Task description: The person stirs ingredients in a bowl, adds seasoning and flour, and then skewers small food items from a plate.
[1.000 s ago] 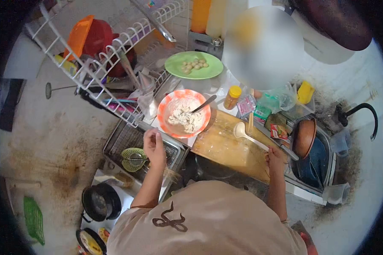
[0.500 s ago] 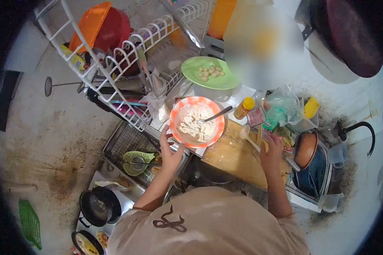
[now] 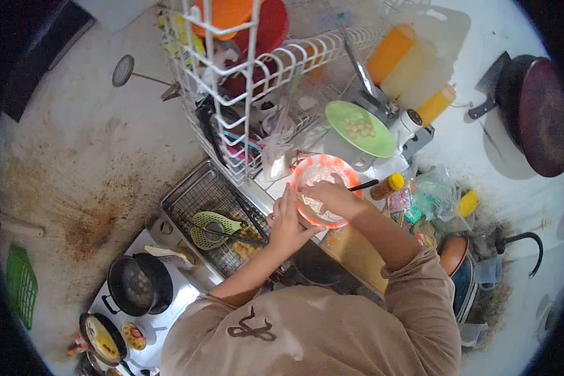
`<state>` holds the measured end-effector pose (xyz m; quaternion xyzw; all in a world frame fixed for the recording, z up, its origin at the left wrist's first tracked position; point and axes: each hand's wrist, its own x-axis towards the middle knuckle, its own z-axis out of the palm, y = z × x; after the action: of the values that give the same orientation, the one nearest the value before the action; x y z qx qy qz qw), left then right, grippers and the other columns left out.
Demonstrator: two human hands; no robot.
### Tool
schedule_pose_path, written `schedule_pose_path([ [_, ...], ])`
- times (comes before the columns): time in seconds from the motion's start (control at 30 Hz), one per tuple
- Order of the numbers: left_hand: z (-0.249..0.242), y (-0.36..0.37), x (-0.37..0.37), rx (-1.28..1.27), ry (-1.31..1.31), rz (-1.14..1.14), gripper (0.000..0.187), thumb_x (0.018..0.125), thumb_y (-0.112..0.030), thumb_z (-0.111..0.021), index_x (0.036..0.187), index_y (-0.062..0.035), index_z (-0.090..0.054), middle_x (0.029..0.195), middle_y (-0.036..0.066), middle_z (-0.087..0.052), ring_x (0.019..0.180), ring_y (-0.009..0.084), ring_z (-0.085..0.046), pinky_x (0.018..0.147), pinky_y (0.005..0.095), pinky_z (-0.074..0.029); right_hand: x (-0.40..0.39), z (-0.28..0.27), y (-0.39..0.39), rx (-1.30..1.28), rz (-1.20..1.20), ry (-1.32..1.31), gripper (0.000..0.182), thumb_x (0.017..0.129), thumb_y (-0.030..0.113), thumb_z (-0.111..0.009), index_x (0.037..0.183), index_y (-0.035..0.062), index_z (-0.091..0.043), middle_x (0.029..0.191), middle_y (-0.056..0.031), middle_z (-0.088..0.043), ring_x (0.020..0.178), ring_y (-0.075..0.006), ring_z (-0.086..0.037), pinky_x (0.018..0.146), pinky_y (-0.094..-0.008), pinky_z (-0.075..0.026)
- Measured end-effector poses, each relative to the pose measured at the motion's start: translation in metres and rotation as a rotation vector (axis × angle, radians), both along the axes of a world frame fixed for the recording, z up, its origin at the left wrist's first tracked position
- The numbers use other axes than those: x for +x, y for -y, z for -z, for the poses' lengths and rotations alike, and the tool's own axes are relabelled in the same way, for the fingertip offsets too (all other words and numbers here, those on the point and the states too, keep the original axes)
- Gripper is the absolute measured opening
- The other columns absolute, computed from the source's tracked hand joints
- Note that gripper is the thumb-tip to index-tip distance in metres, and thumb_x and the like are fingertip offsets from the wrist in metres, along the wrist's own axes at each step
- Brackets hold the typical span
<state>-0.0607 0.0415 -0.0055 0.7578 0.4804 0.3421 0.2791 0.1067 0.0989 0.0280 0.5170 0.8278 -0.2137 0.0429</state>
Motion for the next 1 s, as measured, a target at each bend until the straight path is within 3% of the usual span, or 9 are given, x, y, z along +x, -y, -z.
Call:
schedule_pose_path([
  [0.1,0.011,-0.003,0.001,0.033,0.065,0.032,0.111,0.056,-0.046,-0.072,0.131,0.0033,-0.007,0.129,0.021,-0.025,0.113,0.0356,-0.030,0.090,0.0491,-0.026,-0.005,0.005,-0.001,0.109,-0.009,0.101,0.029,0.082,0.022,-0.040,0.105,0.0195,-0.058,0.085,-0.0037,-0.055,0.087,-0.0195,-0.052,0.081,-0.0388,-0.027],
  [0.17,0.016,-0.002,0.004,0.086,0.053,-0.007,0.111,0.056,-0.046,-0.072,0.131,0.0034,-0.006,0.128,0.020,-0.027,0.111,0.0359,-0.031,0.088,0.0515,-0.027,-0.013,-0.006,0.000,0.208,-0.117,0.323,0.029,0.081,0.021,-0.042,0.105,0.0193,-0.058,0.082,-0.0033,-0.056,0.088,-0.0191,-0.050,0.080,-0.0396,-0.027],
  [0.27,0.011,-0.001,0.002,0.048,0.010,-0.017,0.112,0.056,-0.046,-0.072,0.131,0.0035,-0.005,0.128,0.020,-0.028,0.111,0.0361,-0.030,0.088,0.0529,-0.027,-0.010,0.015,-0.009,0.285,-0.173,0.307,0.028,0.080,0.021,-0.043,0.103,0.0187,-0.060,0.090,-0.0046,-0.056,0.092,-0.0191,-0.047,0.082,-0.0420,-0.026],
  [0.47,-0.002,0.000,-0.002,-0.018,-0.018,0.001,0.113,0.055,-0.045,-0.072,0.131,0.0037,-0.004,0.128,0.020,-0.028,0.112,0.0364,-0.029,0.088,0.0530,-0.026,-0.021,-0.011,-0.016,0.048,-0.082,0.479,0.033,0.077,0.012,-0.045,0.107,0.0205,-0.058,0.107,-0.0068,-0.053,0.106,-0.0184,-0.041,0.084,-0.0461,-0.025],
  [0.6,0.015,-0.002,0.000,0.088,0.083,0.011,0.112,0.056,-0.045,-0.072,0.131,0.0037,-0.004,0.129,0.021,-0.025,0.112,0.0371,-0.029,0.089,0.0521,-0.025,0.005,-0.043,-0.002,0.013,-0.112,0.174,0.040,0.070,0.003,-0.054,0.105,0.0203,-0.058,0.114,-0.0062,-0.051,0.109,-0.0190,-0.041,0.092,-0.0508,-0.019],
  [0.7,0.008,0.002,0.001,0.023,-0.002,-0.015,0.112,0.056,-0.046,-0.071,0.131,0.0039,-0.005,0.130,0.022,-0.024,0.113,0.0372,-0.028,0.090,0.0516,-0.025,0.034,-0.046,0.003,-0.035,-0.122,-0.626,0.032,0.070,0.007,-0.056,0.100,0.0174,-0.060,0.111,-0.0041,-0.053,0.108,-0.0205,-0.042,0.092,-0.0518,-0.018],
  [0.77,0.003,0.005,0.001,-0.001,-0.036,-0.033,0.110,0.056,-0.044,-0.072,0.131,0.0028,-0.007,0.130,0.024,-0.022,0.112,0.0383,-0.028,0.090,0.0512,-0.025,0.041,-0.039,0.008,0.265,-0.180,0.039,0.032,0.067,0.014,-0.060,0.099,0.0133,-0.060,0.107,-0.0025,-0.056,0.106,-0.0191,-0.044,0.090,-0.0545,-0.019],
  [0.83,0.000,0.007,0.002,0.005,-0.018,-0.044,0.107,0.054,-0.040,-0.074,0.131,0.0006,-0.011,0.132,0.026,-0.018,0.111,0.0407,-0.027,0.090,0.0508,-0.027,0.003,-0.053,0.017,0.133,0.142,0.725,0.024,0.069,0.016,-0.058,0.092,0.0105,-0.062,0.099,-0.0035,-0.059,0.103,-0.0200,-0.046,0.089,-0.0556,-0.020],
  [1.0,-0.008,0.010,0.011,-0.026,-0.054,-0.084,0.108,0.056,-0.040,-0.074,0.130,0.0057,-0.009,0.131,0.025,-0.021,0.117,0.0367,-0.026,0.093,0.0486,-0.025,0.026,-0.034,0.029,0.350,0.003,0.534,0.014,0.072,0.012,-0.052,0.077,0.0114,-0.064,0.085,-0.0060,-0.062,0.094,-0.0221,-0.051,0.089,-0.0516,-0.023],
])
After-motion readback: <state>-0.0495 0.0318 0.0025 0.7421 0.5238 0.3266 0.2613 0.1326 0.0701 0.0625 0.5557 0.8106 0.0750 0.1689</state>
